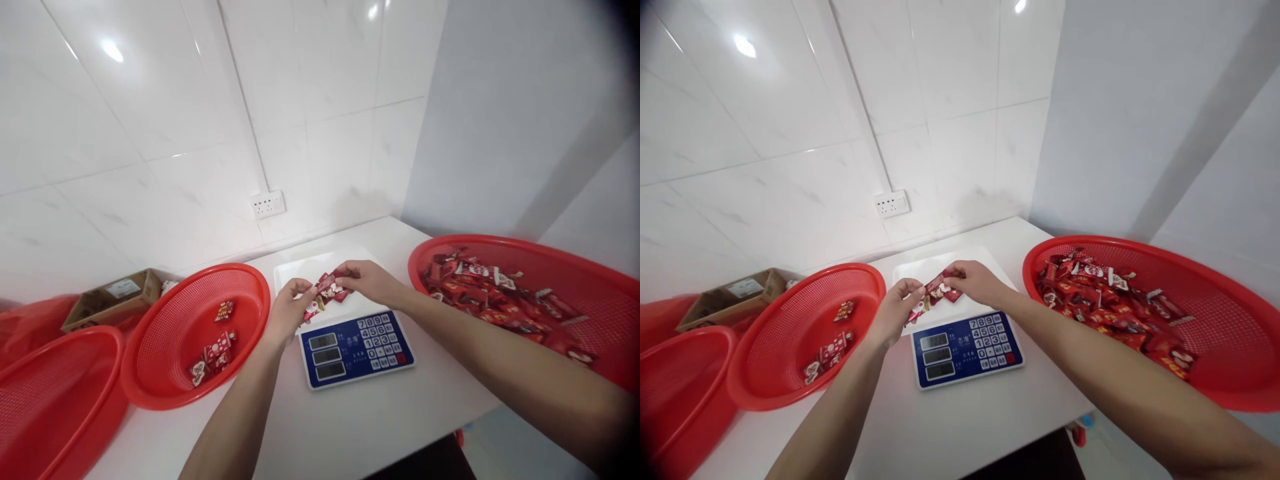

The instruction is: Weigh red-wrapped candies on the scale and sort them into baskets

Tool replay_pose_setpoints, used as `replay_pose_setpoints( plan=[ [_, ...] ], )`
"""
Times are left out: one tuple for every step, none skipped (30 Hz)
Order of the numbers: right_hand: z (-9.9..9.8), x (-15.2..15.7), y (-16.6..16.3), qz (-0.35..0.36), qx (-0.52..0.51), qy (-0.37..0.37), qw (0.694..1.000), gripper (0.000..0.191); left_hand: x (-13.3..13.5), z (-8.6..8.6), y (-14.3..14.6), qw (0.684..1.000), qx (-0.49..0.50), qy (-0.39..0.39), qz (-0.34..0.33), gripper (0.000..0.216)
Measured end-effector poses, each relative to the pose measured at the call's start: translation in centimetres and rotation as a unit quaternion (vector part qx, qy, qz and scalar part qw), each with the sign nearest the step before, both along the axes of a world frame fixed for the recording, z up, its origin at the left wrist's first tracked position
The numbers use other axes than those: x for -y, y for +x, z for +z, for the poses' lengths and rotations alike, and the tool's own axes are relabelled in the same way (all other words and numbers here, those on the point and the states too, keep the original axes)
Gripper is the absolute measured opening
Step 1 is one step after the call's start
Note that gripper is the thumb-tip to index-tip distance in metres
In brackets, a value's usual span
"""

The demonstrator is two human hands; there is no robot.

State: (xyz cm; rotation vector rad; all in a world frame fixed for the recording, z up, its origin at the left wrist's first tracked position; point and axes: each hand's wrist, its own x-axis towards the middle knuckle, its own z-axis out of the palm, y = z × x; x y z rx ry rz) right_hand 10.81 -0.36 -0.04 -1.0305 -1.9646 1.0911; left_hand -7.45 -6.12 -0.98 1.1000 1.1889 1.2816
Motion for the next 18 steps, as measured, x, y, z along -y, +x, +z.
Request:
replay_pose_setpoints(
  plan=[
    [-0.2, -0.2, 0.3, -0.015, 0.013, 0.003, 1.0, 0.018, -0.2, -0.1, -0.3, 1.0, 0.015, -0.007, 0.014, 0.026],
    [-0.4, -0.3, 0.7, -0.031, 0.028, 0.007, 0.999, 0.017, -0.3, -0.1, -0.6, 0.999, 0.034, -0.015, 0.026, 0.026],
    [-0.6, -0.4, 1.0, -0.05, 0.044, 0.014, 0.998, 0.017, -0.4, -0.1, -0.9, 0.997, 0.055, -0.025, 0.037, 0.025],
    [-0.7, -0.4, 1.3, -0.071, 0.059, 0.022, 0.995, 0.019, -0.5, -0.1, -1.2, 0.995, 0.079, -0.038, 0.047, 0.025],
    [-0.9, -0.2, 1.7, -0.091, 0.072, 0.032, 0.993, 0.022, -0.5, 0.0, -1.6, 0.991, 0.105, -0.054, 0.056, 0.024],
    [-1.0, 0.0, 2.1, -0.108, 0.081, 0.042, 0.99, 0.026, -0.5, 0.1, -1.9, 0.987, 0.131, -0.071, 0.064, 0.022],
    [-1.1, 0.3, 2.6, -0.122, 0.088, 0.052, 0.987, 0.03, -0.3, 0.3, -2.3, 0.981, 0.155, -0.087, 0.072, 0.02],
    [-1.2, 0.8, 3.1, -0.13, 0.093, 0.063, 0.985, 0.033, -0.2, 0.4, -2.6, 0.976, 0.177, -0.099, 0.079, 0.018],
    [-1.3, 1.4, 3.6, -0.134, 0.096, 0.073, 0.984, 0.034, 0.1, 0.6, -2.9, 0.971, 0.196, -0.107, 0.084, 0.014],
    [-1.4, 2.0, 4.2, -0.136, 0.096, 0.08, 0.983, 0.034, 0.4, 0.7, -3.2, 0.968, 0.21, -0.11, 0.086, 0.009],
    [-1.5, 2.8, 4.7, -0.14, 0.095, 0.085, 0.982, 0.033, 0.7, 0.8, -3.5, 0.966, 0.22, -0.108, 0.086, 0.006],
    [-1.7, 3.6, 5.3, -0.146, 0.091, 0.085, 0.981, 0.033, 1.1, 0.8, -3.7, 0.965, 0.226, -0.102, 0.084, 0.01],
    [-1.9, 4.3, 5.8, -0.155, 0.085, 0.081, 0.981, 0.032, 1.4, 0.9, -3.8, 0.966, 0.227, -0.095, 0.082, 0.016],
    [-2.2, 5.1, 6.3, -0.167, 0.077, 0.071, 0.98, 0.032, 1.7, 0.8, -3.9, 0.968, 0.223, -0.086, 0.079, 0.022],
    [-2.5, 5.8, 6.7, -0.18, 0.068, 0.058, 0.98, 0.031, 2.0, 0.8, -3.9, 0.971, 0.213, -0.078, 0.078, 0.026],
    [-2.8, 6.5, 7.0, -0.192, 0.059, 0.042, 0.979, 0.031, 2.1, 0.6, -3.8, 0.975, 0.199, -0.068, 0.075, 0.028],
    [-3.0, 7.1, 7.3, -0.202, 0.048, 0.026, 0.978, 0.031, 2.2, 0.5, -3.6, 0.979, 0.18, -0.058, 0.071, 0.029],
    [-3.3, 7.5, 7.5, -0.209, 0.037, 0.009, 0.977, 0.031, 2.2, 0.3, -3.3, 0.985, 0.155, -0.046, 0.065, 0.029]
  ],
)
